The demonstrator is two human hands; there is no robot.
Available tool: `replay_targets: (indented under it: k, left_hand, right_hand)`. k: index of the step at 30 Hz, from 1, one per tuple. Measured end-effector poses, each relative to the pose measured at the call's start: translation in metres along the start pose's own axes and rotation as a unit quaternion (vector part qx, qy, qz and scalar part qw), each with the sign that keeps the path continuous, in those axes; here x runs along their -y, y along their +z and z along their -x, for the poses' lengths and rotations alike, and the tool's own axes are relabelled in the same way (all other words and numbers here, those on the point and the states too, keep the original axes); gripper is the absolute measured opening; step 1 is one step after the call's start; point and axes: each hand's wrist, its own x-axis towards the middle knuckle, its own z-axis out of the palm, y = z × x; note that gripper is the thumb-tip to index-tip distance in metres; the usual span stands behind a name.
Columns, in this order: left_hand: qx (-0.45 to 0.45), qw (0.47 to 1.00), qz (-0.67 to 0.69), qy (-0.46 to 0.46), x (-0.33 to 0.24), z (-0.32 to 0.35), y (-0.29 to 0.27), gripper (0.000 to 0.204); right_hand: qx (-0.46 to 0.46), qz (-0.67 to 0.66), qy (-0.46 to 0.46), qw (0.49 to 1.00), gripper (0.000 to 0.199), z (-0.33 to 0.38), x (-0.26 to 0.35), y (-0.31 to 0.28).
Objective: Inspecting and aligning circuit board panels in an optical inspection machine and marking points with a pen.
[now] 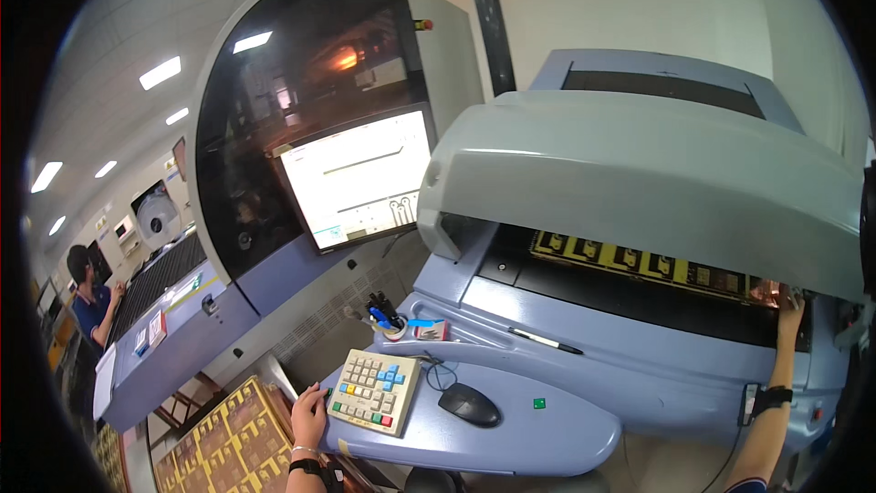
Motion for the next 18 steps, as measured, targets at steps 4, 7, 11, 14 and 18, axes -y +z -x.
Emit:
replay_targets:
  k: [4,7,11,14,18]
  left_hand:
    - [0.000,1.000,-0.009,-0.004,-0.002,0.005,-0.009,0.020]
    - [-0.005,1.000,-0.014,0.012,0.005,0.003,-0.007,0.020]
    - [-0.003,1.000,-0.010,0.013,0.002,0.003,-0.005,0.019]
    - [-0.005,1.000,-0.011,0.011,0.002,0.003,-0.006,0.019]
    - [-0.004,1.000,-0.002,0.024,0.009,0.004,-0.006,0.019]
  right_hand:
    - [0.012,0.099,-0.032,0.995,0.029,0.007,0.022,0.012]
    - [0.006,0.154,-0.026,0.988,0.031,0.004,0.014,0.014]
    - [0.039,0.149,-0.022,0.988,0.031,0.008,0.025,0.014]
    - [0.047,0.118,-0.040,0.991,0.030,0.009,0.028,0.015]
    - [0.063,0.083,-0.095,0.990,0.029,0.007,0.027,0.021]
